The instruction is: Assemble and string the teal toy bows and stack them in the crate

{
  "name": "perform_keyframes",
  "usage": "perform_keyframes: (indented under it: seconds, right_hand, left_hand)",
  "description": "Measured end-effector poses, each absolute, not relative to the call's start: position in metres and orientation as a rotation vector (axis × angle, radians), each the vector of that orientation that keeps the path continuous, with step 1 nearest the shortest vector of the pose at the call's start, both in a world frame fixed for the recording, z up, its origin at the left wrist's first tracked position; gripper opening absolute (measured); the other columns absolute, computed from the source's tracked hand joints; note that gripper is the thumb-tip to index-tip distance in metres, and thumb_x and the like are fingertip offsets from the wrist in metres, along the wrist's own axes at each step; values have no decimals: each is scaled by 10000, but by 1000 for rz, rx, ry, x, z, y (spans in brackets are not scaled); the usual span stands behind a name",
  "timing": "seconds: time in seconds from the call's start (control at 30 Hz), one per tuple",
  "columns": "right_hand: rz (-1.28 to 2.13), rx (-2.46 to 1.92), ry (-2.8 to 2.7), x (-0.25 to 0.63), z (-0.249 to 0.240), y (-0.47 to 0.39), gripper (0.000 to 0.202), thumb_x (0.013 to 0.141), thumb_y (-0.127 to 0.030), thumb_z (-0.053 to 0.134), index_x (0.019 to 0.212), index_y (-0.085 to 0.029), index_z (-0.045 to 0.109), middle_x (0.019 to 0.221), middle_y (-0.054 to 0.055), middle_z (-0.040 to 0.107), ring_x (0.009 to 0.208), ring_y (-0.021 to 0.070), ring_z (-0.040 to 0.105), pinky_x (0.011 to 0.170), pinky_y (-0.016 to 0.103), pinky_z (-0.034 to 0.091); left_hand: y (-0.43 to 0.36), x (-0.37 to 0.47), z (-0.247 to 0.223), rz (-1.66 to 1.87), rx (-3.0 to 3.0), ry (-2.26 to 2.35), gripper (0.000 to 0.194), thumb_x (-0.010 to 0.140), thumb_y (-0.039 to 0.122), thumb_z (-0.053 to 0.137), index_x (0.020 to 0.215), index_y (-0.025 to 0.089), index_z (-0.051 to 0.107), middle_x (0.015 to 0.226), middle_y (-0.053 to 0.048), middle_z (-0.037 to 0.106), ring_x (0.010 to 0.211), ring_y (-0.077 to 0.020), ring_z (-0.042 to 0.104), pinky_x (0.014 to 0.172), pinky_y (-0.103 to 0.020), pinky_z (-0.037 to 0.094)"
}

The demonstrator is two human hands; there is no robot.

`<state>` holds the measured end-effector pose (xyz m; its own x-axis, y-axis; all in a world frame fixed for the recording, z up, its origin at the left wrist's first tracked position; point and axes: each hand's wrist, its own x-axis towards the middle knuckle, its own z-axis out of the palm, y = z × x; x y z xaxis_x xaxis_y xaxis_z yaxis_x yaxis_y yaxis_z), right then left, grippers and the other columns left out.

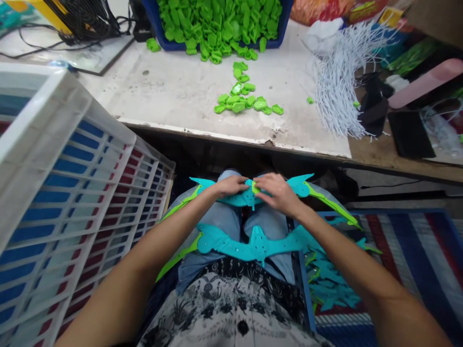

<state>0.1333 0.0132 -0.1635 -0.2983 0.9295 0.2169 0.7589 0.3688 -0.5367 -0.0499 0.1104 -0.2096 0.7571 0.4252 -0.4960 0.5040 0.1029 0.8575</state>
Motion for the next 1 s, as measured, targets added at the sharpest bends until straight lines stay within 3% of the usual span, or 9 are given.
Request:
perform_keyframes:
  seconds: [0.23,0.37,0.53,0.63,0.7,0.83,0.93,1.0]
  right_hand:
    - [494,-1533,-2074,109,-205,-11,208,881,-292,532,1004,-210,679,1135,78,660,1090,254,532,914,440,410]
    - [640,-1652,-1794,105,-207,-6,186,793,-291,632,964,-220,655,1095,72,652,1038,243,554,893,425,445]
    - [980,-1950,-1571,105,-209,10,620,600,-281,773,1154,-204,503,983,45,636,841,193,605,736,330,488]
    - [1048,-2005,-1689,105,-205,16,614,592,-282,780,1135,-211,503,923,16,643,805,183,603,687,294,468]
    - [1010,-1963,-1795,106,-198,17,581,621,-297,766,1138,-210,515,940,21,648,813,181,604,678,280,457]
    - [638,-1861,-1940,123,-165,45,186,826,-333,581,939,-196,637,881,48,661,841,190,600,739,296,446]
    - [21,-1912,-1739,153,-137,102,264,909,-285,419,927,-163,653,917,97,638,923,228,553,854,361,413]
    - [-192,-1968,-1711,174,-127,146,232,861,-259,483,966,-143,655,1008,130,613,989,272,501,888,413,388]
  left_hand:
    - [114,-47,-211,-46,1233,759,390,755,530,592,776,140,602,535,50,386,503,-80,339,480,-208,283]
    - [110,-47,-217,-2,1372,729,477,681,563,669,881,133,623,573,45,439,511,-78,369,459,-203,268]
    - [106,-46,-222,43,1364,816,482,648,506,697,943,136,609,619,48,465,542,-85,419,474,-197,315]
    - [107,-46,-220,66,1506,845,362,697,428,667,886,122,621,592,49,432,539,-89,414,467,-201,302]
    - [106,-47,-216,74,1599,868,323,741,374,636,928,111,625,622,30,482,579,-109,467,504,-210,351]
    - [89,-47,-204,194,1899,1013,395,809,309,595,1164,144,540,877,-47,619,840,-194,587,736,-287,468]
    - [62,-51,-197,304,2291,994,343,854,356,555,1148,180,548,1153,-108,572,1094,-254,522,916,-371,435]
    - [45,-54,-198,252,2478,910,496,809,393,618,1229,158,497,1328,-151,461,1208,-308,436,973,-425,398]
